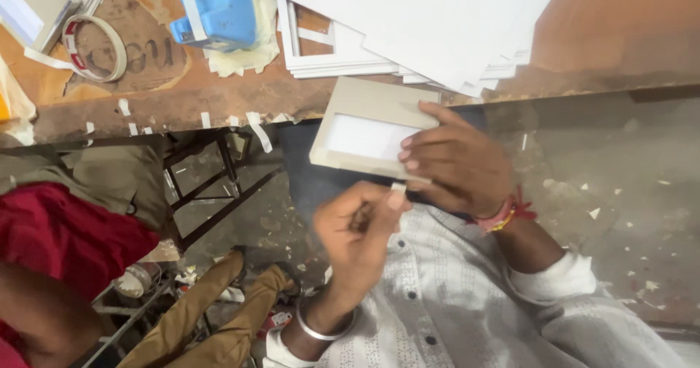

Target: The person assembles small photo frames by hand, applying adhesive tape to the edges of frame pieces and pressing them together. The person handles frame parts and tape repeatedly, stacking completed units on the table.

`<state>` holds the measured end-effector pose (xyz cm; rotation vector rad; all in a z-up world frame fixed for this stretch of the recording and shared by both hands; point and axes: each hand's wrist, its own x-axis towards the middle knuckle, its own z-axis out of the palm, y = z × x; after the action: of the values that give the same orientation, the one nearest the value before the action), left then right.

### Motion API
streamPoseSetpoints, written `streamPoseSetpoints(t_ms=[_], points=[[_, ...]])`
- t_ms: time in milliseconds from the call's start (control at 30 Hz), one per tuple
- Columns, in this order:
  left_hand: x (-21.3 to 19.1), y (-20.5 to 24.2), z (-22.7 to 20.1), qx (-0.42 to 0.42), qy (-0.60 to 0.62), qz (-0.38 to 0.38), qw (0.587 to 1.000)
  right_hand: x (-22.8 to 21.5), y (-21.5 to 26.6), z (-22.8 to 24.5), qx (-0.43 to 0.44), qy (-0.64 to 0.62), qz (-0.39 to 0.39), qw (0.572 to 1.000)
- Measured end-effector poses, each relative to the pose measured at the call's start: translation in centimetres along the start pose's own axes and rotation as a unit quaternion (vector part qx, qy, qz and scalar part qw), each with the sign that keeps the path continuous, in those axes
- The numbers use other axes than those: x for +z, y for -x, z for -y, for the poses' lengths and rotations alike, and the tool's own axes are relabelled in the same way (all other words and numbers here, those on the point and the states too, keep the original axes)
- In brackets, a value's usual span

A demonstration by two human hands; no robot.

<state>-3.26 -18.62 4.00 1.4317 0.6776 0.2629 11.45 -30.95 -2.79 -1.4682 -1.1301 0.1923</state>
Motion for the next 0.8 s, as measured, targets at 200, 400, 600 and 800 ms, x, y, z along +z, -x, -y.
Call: streamPoseSetpoints(t_ms=[200,400,600,800], points=[[0.0,0.5,0.7,-0.077,0.047,-0.045,0.995,2.1,0.6,-0.5,-0.106,0.045,-0.046,0.992],[-0.4,0.8,0.8,-0.135,0.054,-0.062,0.987,1.7,1.0,-1.0,-0.138,0.066,-0.030,0.988],[-0.6,0.7,1.6,-0.181,0.072,-0.108,0.975,1.6,1.3,-0.7,-0.147,0.107,0.020,0.983],[-1.1,1.2,2.6,-0.115,-0.070,-0.086,0.987,1.8,1.6,-0.7,-0.155,0.125,0.029,0.980]])
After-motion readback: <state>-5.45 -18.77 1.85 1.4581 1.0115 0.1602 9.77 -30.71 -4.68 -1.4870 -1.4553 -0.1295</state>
